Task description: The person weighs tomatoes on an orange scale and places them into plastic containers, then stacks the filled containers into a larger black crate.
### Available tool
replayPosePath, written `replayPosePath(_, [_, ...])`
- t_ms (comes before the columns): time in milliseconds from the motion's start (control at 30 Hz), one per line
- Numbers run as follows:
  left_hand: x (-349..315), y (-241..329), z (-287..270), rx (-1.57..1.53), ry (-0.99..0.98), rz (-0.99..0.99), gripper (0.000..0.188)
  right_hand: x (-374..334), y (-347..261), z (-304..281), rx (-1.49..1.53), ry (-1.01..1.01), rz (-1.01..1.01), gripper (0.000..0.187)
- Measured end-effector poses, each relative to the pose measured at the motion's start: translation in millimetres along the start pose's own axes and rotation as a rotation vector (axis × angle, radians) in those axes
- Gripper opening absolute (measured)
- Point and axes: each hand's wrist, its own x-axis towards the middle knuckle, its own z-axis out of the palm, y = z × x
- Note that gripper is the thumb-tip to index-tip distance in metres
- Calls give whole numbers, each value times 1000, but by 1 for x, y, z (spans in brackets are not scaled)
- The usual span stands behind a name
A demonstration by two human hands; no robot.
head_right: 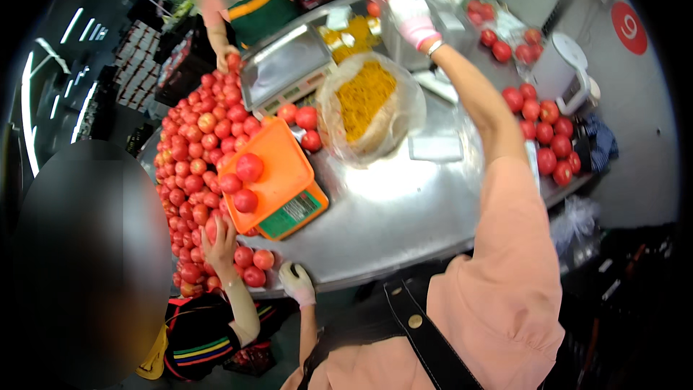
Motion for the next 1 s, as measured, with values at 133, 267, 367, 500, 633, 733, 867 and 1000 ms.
replayPosePath(133, [-6,-16,13,-185,-15,-68,22,-56,-77,-139,371,-275,-163,6])
replayPosePath(267, [2,7,29,-753,-233,-233,28,-203,-163,-222,485,-699,-551,7])
replayPosePath(367, [11,61,31,-947,-490,-127,41,-234,-167,-247,892,-680,-433,24])
replayPosePath(500, [3,101,49,-754,-600,34,57,-221,-125,-197,750,-853,540,27])
replayPosePath(633, [-6,108,71,-568,-616,113,73,-267,-94,-121,249,-899,252,23])
replayPosePath(733, [-14,110,56,-478,-546,184,72,-263,-99,-132,370,-743,449,18])
replayPosePath(867, [-15,113,34,-283,-583,41,66,-218,-129,-167,783,-507,683,7])
replayPosePath(1000, [-18,102,42,-471,-546,-7,47,-207,-221,-231,903,-770,57,11])
